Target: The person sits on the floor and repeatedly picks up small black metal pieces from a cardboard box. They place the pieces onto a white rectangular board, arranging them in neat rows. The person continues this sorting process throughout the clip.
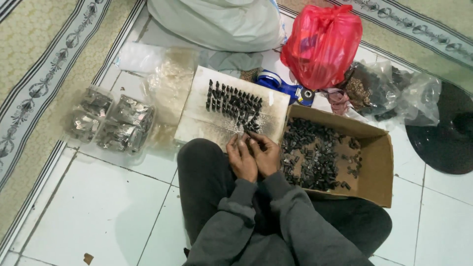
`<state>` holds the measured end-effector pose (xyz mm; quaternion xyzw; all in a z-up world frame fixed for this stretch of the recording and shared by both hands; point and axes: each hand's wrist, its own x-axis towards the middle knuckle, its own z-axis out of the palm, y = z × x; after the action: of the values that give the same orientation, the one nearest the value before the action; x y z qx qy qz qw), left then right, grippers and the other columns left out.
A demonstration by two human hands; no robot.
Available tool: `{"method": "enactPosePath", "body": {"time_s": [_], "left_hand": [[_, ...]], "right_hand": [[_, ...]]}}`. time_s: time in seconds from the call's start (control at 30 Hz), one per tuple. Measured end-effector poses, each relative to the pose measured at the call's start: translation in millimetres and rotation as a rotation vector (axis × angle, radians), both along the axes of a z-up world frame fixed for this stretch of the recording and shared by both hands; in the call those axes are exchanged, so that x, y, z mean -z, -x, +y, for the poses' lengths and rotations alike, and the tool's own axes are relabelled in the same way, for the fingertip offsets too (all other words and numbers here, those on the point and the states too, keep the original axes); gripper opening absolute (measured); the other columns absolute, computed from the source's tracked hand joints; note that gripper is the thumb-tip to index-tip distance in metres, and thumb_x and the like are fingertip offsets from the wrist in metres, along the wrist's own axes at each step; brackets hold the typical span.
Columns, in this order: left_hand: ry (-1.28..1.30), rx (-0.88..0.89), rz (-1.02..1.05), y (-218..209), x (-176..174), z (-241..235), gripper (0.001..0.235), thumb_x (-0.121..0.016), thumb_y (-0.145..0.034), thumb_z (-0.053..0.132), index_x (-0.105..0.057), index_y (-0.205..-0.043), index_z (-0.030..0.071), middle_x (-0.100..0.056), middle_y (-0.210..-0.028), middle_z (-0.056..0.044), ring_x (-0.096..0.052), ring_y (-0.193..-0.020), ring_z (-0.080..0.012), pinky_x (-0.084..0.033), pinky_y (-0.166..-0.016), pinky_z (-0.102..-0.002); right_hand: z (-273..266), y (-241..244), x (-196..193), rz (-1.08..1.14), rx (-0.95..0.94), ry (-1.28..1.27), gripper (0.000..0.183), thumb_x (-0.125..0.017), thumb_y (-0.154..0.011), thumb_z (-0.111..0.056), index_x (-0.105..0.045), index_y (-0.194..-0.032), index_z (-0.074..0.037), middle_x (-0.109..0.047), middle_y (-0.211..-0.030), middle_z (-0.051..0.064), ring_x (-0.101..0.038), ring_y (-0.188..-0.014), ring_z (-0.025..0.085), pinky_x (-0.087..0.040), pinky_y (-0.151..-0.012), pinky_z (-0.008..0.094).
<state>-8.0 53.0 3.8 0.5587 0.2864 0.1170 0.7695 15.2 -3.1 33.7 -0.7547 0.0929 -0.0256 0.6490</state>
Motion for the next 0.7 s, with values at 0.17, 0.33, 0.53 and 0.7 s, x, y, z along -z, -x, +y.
{"method": "enactPosePath", "body": {"time_s": [0.17, 0.33, 0.53, 0.7], "left_hand": [[0.010, 0.067, -0.008, -5, -14, 14, 0.058, -0.042, -0.113, 0.050, -0.045, -0.150, 0.005, -0.066, -0.146, -0.026, -0.063, -0.137, -0.0426, -0.052, -0.114, -0.057], [0.015, 0.154, -0.025, -11, -16, 27, 0.076, -0.030, -0.111, 0.074, -0.038, -0.145, 0.006, -0.058, -0.158, -0.027, -0.057, -0.142, -0.0458, -0.044, -0.115, -0.061], [0.054, 0.143, -0.018, -16, -7, 25, 0.076, -0.028, -0.113, 0.070, -0.040, -0.142, 0.001, -0.056, -0.159, -0.029, -0.050, -0.149, -0.0465, -0.038, -0.121, -0.058], [-0.007, 0.109, -0.063, -11, -14, 21, 0.069, -0.030, -0.115, 0.066, -0.043, -0.145, 0.005, -0.054, -0.157, -0.032, -0.048, -0.144, -0.0578, -0.037, -0.117, -0.074]], "right_hand": [[12, -13, 13, -0.002, -0.095, -0.098, 0.021, -0.059, -0.092, 0.013, -0.069, -0.107, 0.003, -0.075, -0.099, 0.022, -0.072, -0.098, 0.027, -0.063, -0.078, 0.044], [7, -21, 46, -0.039, -0.130, -0.034, 0.024, -0.058, -0.082, 0.015, -0.066, -0.101, 0.002, -0.076, -0.103, 0.025, -0.072, -0.103, 0.033, -0.062, -0.084, 0.049], [6, -22, 44, 0.005, -0.117, 0.014, 0.021, -0.062, -0.086, 0.011, -0.069, -0.102, 0.000, -0.077, -0.099, 0.026, -0.075, -0.101, 0.037, -0.062, -0.083, 0.050], [8, -15, 30, -0.034, -0.120, 0.038, 0.017, -0.062, -0.086, 0.009, -0.069, -0.099, 0.002, -0.076, -0.099, 0.030, -0.075, -0.103, 0.043, -0.062, -0.088, 0.055]]}}
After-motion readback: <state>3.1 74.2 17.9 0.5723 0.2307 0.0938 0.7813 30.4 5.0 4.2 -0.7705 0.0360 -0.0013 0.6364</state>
